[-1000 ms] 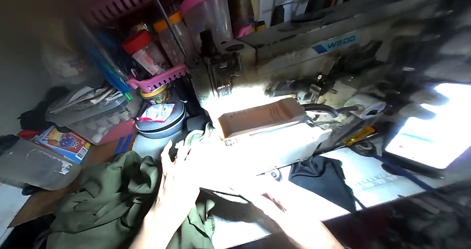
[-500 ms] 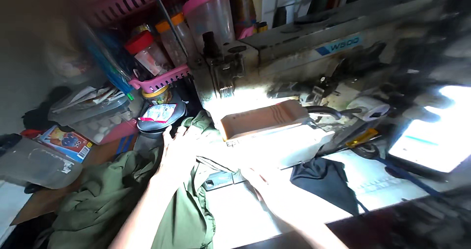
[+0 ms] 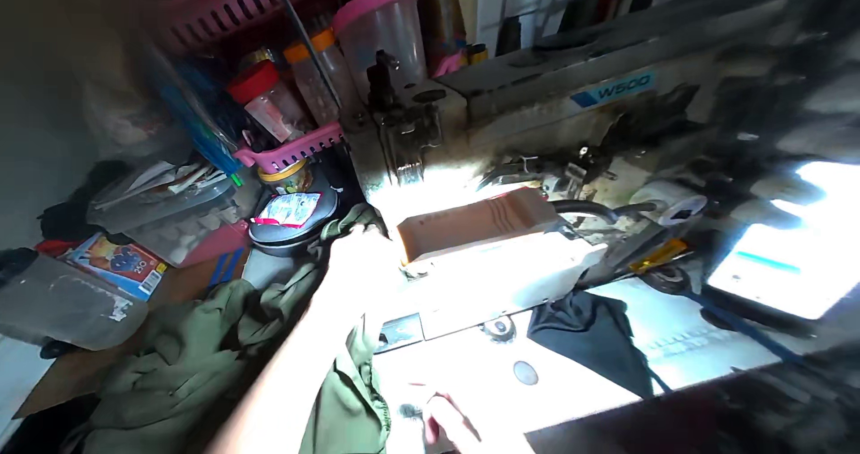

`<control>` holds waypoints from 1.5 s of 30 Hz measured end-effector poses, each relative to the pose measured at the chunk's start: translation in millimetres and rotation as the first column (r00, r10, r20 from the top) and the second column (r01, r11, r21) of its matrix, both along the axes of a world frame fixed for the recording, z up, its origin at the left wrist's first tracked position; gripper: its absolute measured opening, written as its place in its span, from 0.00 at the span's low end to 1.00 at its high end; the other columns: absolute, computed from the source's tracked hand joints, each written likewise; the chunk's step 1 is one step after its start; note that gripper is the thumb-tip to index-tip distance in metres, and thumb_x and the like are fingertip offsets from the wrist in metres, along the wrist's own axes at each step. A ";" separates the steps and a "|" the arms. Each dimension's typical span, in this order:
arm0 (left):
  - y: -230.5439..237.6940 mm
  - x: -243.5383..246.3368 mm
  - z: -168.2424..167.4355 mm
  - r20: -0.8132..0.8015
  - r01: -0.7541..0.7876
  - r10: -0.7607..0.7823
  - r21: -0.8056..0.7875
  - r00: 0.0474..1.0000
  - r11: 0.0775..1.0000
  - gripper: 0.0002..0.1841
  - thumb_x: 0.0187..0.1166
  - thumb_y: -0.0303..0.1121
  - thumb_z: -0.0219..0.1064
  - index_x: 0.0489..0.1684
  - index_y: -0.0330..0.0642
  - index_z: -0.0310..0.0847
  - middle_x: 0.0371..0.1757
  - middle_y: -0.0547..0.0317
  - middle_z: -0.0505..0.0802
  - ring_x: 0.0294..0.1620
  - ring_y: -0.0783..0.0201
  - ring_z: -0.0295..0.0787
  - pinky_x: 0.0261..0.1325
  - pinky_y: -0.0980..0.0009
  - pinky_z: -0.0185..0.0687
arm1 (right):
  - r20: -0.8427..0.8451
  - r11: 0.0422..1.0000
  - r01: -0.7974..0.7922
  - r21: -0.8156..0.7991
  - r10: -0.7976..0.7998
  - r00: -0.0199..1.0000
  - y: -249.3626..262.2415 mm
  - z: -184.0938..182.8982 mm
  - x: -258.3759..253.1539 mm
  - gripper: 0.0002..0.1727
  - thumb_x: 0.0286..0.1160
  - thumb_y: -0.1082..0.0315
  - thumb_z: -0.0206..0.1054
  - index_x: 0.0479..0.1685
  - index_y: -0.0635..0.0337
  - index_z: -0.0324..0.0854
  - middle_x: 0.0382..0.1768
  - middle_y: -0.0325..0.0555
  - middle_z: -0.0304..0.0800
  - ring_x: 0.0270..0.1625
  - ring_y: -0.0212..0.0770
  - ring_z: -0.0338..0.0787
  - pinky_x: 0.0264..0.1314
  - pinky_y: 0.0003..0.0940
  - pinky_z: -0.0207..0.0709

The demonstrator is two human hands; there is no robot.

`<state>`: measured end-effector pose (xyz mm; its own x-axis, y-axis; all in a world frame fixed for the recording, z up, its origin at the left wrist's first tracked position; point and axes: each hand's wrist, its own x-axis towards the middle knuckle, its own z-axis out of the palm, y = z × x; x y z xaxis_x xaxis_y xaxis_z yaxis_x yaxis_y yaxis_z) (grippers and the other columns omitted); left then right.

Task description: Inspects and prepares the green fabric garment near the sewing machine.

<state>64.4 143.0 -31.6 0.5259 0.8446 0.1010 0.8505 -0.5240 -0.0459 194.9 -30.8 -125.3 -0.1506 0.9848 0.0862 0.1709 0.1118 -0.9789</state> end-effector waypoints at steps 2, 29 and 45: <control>15.7 14.1 -6.7 0.021 -0.147 0.147 -0.002 0.989 0.989 0.15 0.81 0.38 0.66 0.51 0.33 0.87 0.51 0.39 0.91 0.54 0.41 0.90 0.54 0.43 0.83 | 0.013 0.999 -0.027 -0.017 0.027 1.000 4.4 -6.8 0.4 0.20 0.91 0.68 0.51 0.65 0.69 0.83 0.38 0.47 0.90 0.37 0.31 0.86 0.46 0.29 0.81; -99.3 -91.1 -23.9 0.610 0.245 -0.292 0.162 0.737 0.956 0.16 0.80 0.53 0.67 0.45 0.55 0.96 0.55 0.69 0.96 0.65 0.69 0.87 0.72 0.62 0.81 | 0.255 0.834 0.257 0.489 -0.419 0.872 62.8 36.3 32.6 0.19 0.78 0.47 0.65 0.52 0.48 0.91 0.44 0.32 0.94 0.46 0.24 0.91 0.50 0.26 0.87; -72.6 -134.0 17.1 0.926 0.301 0.348 -0.377 0.148 0.876 0.11 0.75 0.37 0.65 0.26 0.52 0.92 0.29 0.64 0.94 0.33 0.74 0.92 0.41 0.76 0.89 | -0.478 0.942 0.140 -0.304 -0.278 0.833 34.2 53.2 53.8 0.04 0.85 0.65 0.61 0.41 0.51 0.79 0.17 0.31 0.77 0.10 0.20 0.66 0.11 0.14 0.62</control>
<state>-69.6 70.4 -14.5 0.2367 0.9564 0.1712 0.0111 -0.1789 0.9838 248.7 3.4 -72.1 0.0585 0.9859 -0.1567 -0.3657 -0.1249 -0.9223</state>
